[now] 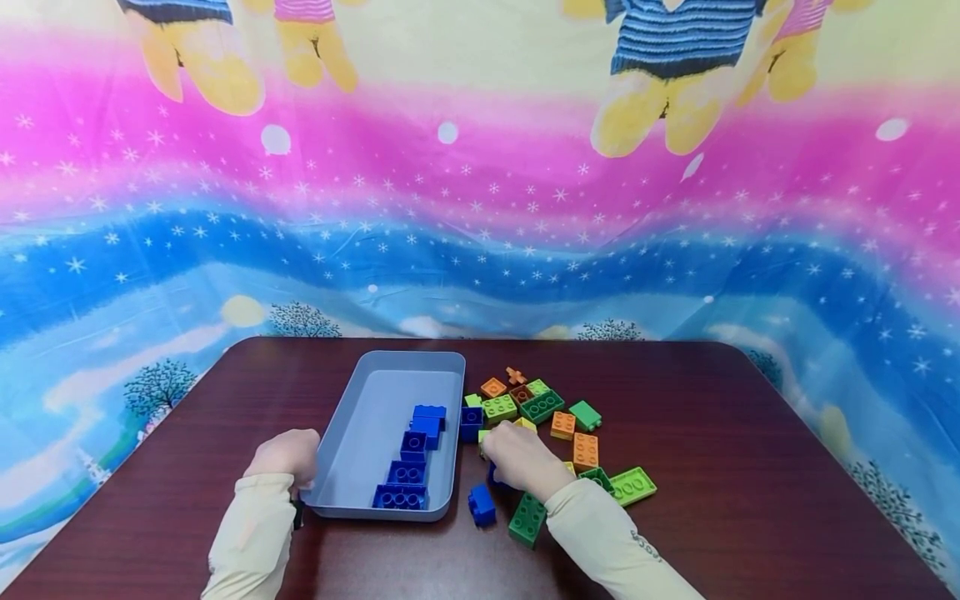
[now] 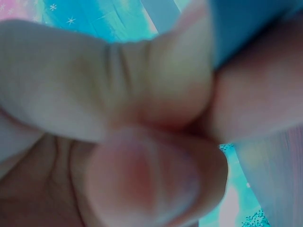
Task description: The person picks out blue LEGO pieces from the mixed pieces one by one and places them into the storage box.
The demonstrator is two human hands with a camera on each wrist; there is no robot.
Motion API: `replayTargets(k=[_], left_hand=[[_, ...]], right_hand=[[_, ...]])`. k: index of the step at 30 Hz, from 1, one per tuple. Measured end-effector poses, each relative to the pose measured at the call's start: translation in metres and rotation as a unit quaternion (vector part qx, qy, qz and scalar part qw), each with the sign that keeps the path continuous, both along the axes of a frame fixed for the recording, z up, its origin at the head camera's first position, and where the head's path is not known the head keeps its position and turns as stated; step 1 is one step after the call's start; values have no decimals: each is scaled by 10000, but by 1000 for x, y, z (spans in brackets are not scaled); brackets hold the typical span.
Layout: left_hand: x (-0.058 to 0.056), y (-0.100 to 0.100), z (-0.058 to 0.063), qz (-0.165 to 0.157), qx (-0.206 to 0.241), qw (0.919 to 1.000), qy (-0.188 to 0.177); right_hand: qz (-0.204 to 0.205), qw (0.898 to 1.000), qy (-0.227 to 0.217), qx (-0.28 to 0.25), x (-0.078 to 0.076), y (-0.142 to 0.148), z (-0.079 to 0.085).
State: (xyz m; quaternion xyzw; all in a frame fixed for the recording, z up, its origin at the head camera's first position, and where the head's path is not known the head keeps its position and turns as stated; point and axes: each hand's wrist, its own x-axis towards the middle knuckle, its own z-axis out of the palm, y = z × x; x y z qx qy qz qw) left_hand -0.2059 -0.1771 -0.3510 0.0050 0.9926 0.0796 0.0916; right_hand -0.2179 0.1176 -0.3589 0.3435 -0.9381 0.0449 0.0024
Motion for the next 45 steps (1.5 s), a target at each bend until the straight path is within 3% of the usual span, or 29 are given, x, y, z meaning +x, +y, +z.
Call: replayTargets(k=[8, 19, 34, 45], left_hand=[[1, 0, 1, -39, 4, 10000, 45], [2, 1, 3, -85, 31, 9999, 65], [0, 2, 2, -97, -32, 9999, 101], [5, 3, 3, -92, -5, 9999, 82]], right_hand=[[91, 9996, 223, -144, -5, -2, -2], [85, 9986, 112, -503, -8, -4, -5], [-167, 9990, 40, -418, -11, -8, -5], [-305, 9954, 562, -716, -11, -13, -1]])
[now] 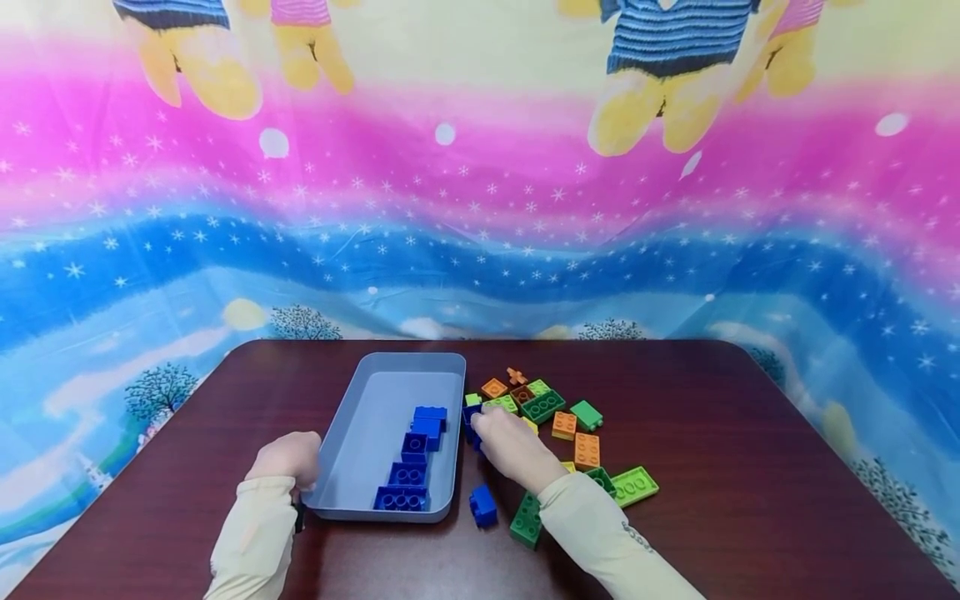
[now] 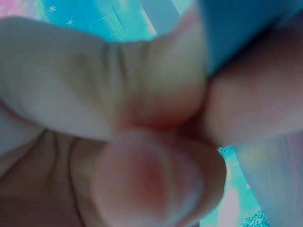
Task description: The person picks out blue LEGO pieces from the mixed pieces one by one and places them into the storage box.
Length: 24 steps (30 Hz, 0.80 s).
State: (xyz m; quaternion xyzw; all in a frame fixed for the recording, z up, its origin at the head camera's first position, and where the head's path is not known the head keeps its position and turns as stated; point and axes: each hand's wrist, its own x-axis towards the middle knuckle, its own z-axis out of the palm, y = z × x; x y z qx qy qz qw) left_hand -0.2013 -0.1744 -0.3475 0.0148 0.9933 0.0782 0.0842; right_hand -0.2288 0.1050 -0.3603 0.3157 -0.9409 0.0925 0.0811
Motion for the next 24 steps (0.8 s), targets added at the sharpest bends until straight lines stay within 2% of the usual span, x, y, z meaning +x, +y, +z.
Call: replayTargets(k=[7, 13, 24], left_hand=[[0, -1, -2, 15, -6, 10000, 14], [-1, -2, -4, 5, -6, 10000, 37], [-2, -2, -4, -3, -12, 10000, 51]], right_hand=[[80, 9978, 502, -425, -4, -6, 0], [166, 9963, 540, -646, -9, -13, 0], [189, 9950, 703, -682, -18, -27, 1]])
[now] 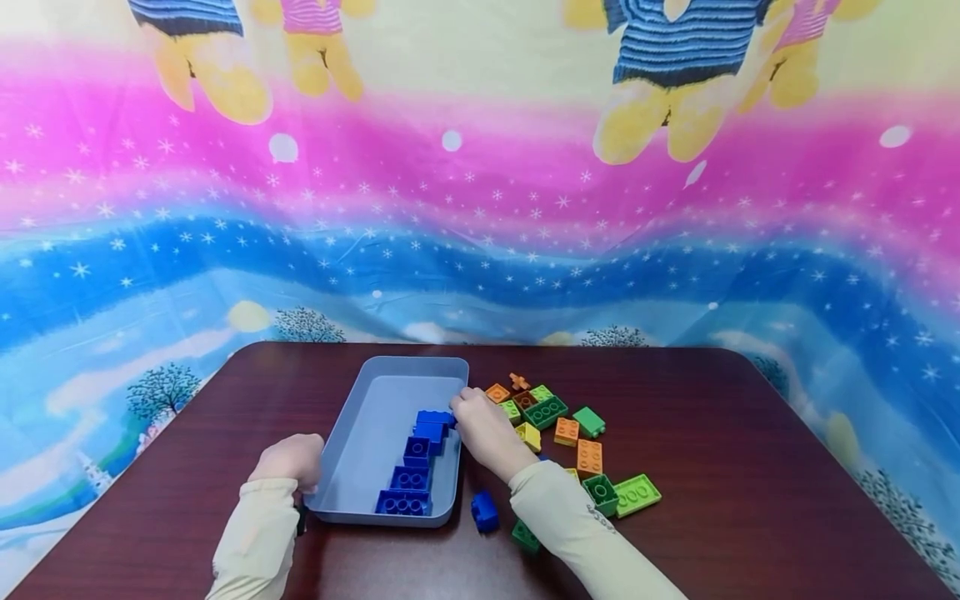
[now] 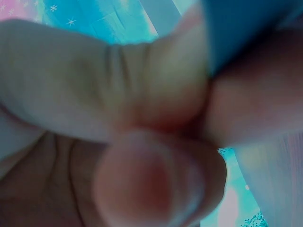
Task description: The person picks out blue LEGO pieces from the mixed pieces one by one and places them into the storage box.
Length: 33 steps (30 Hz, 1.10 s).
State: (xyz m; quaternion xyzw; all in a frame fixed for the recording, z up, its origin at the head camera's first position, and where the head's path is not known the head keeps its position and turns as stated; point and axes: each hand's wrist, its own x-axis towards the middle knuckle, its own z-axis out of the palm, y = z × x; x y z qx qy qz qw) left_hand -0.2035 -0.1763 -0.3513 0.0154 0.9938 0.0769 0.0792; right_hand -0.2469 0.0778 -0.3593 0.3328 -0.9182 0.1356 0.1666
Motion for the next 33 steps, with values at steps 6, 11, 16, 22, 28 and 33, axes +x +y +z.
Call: replayTargets(k=[6, 11, 16, 22, 28, 33], left_hand=[[-1, 1, 0, 15, -44, 10000, -8], [-1, 1, 0, 3, -57, 10000, -41], [-1, 1, -1, 25, -32, 10000, -38], [-2, 1, -2, 36, -14, 10000, -69], [-3, 1, -1, 18, -37, 10000, -78], [-5, 0, 0, 74, -57, 9999, -128]], right_hand=[[4, 9998, 198, -61, -5, -3, -3], [81, 9993, 310, -206, -8, -5, -5], [103, 9990, 387, -219, -11, -9, -7], [43, 9993, 364, -30, -16, -12, -11], [97, 9990, 333, 274, -19, -16, -12], [56, 9985, 249, 482, -20, -18, -13]])
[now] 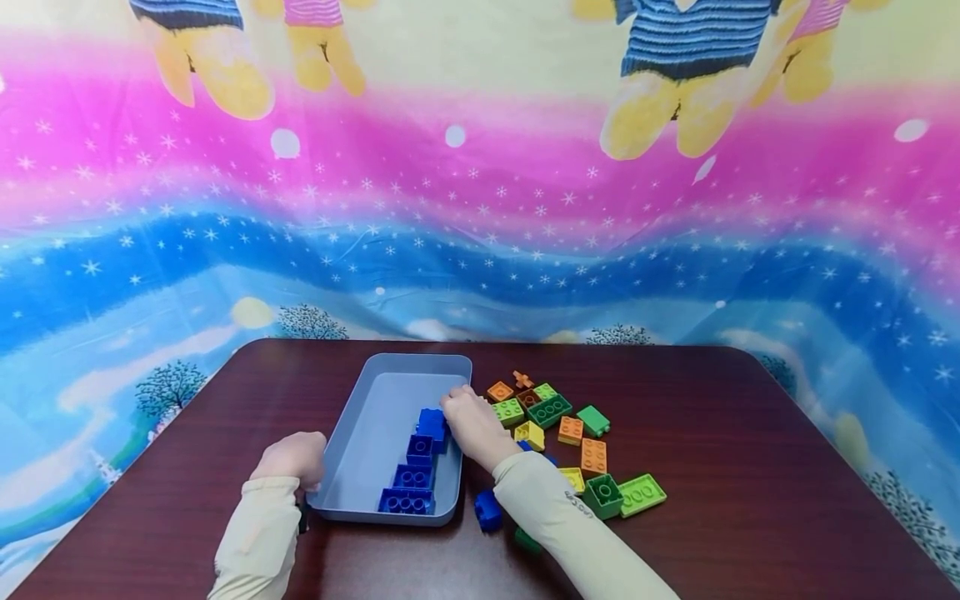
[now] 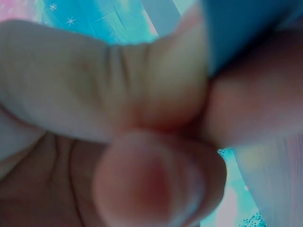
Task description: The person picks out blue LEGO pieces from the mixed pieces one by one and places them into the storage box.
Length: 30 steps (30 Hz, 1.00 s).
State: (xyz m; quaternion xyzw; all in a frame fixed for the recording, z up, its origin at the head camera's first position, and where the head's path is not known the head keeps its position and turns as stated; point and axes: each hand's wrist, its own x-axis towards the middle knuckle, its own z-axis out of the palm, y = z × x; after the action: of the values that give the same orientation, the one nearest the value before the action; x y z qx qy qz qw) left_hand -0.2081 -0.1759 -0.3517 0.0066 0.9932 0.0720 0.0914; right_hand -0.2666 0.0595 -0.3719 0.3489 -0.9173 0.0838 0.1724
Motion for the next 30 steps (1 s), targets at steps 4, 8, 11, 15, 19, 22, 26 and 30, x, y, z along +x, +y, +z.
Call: replayTargets(k=[4, 8, 11, 15, 19, 22, 26, 30], left_hand=[[0, 0, 0, 13, -5, 10000, -24], [1, 0, -1, -16, 13, 10000, -3], [2, -1, -1, -19, 16, 10000, 1], [2, -2, -1, -19, 25, 10000, -3], [3, -2, -1, -26, 41, 10000, -13], [4, -2, 0, -50, 58, 10000, -18], [4, -2, 1, -86, 66, 9999, 9], [4, -2, 0, -133, 60, 9999, 44]], right_hand=[[-84, 9998, -66, 140, 1, -2, 2], [-119, 9996, -157, 210, 2, -3, 2], [-132, 9994, -268, 162, 2, -4, 1], [-154, 9992, -348, 129, 2, -4, 0], [-131, 9995, -263, 141, 2, -5, -1], [-92, 9996, -236, 118, 2, -5, -2], [-102, 9990, -432, -25, 2, -6, -1], [-118, 9976, -636, -242, 1, -8, 1]])
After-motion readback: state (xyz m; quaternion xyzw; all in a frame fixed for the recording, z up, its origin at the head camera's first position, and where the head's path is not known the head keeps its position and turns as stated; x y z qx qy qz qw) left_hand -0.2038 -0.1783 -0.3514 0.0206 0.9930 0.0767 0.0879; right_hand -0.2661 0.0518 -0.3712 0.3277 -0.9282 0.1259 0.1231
